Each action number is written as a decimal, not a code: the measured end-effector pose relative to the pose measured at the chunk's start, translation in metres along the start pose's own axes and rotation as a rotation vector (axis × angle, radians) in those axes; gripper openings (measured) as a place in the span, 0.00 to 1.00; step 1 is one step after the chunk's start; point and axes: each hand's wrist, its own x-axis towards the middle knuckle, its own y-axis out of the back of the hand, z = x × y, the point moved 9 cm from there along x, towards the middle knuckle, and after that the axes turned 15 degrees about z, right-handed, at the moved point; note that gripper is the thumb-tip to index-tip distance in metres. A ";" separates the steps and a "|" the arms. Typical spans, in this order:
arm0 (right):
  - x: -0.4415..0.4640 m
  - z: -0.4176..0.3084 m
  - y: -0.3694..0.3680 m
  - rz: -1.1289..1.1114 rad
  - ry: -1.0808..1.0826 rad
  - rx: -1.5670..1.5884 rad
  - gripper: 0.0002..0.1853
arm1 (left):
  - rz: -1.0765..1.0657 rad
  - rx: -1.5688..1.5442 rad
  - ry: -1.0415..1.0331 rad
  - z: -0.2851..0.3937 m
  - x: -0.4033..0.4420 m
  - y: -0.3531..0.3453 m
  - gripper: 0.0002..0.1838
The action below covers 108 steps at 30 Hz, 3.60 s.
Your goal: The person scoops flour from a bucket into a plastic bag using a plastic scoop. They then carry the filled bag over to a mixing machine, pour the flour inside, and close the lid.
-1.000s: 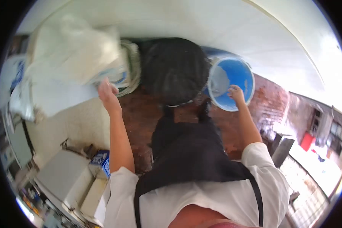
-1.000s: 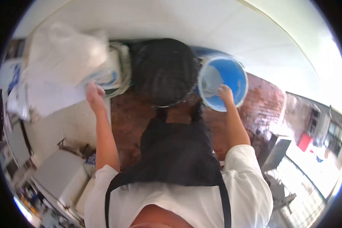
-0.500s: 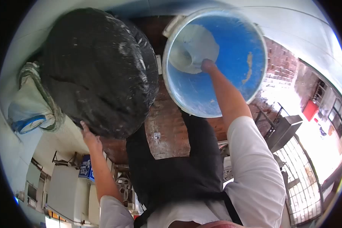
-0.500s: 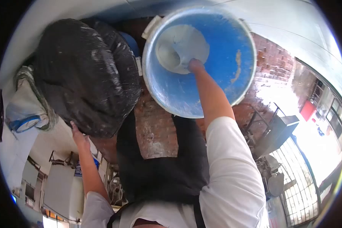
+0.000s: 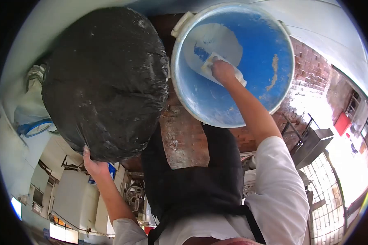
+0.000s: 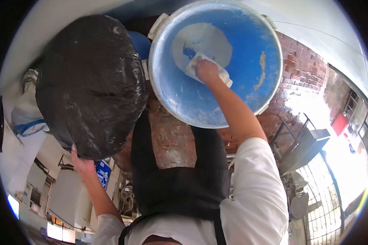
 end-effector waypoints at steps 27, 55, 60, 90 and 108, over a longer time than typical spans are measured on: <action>-0.303 0.239 0.201 0.652 -0.817 0.341 0.21 | -0.627 1.141 -0.042 -0.246 -0.181 -0.162 0.43; -0.238 0.183 0.291 0.877 -0.440 0.733 0.15 | 0.170 0.607 -0.179 -0.036 0.151 -0.002 0.35; -0.234 0.154 0.318 0.970 -0.348 0.533 0.13 | 0.052 0.418 0.218 -0.039 0.108 -0.005 0.38; -0.234 0.098 0.339 0.995 -0.286 0.523 0.06 | -0.289 -0.097 -0.068 0.074 0.026 0.003 0.30; -0.273 0.001 0.446 0.961 -0.152 0.243 0.11 | -0.929 0.261 0.293 -0.213 -0.197 -0.265 0.38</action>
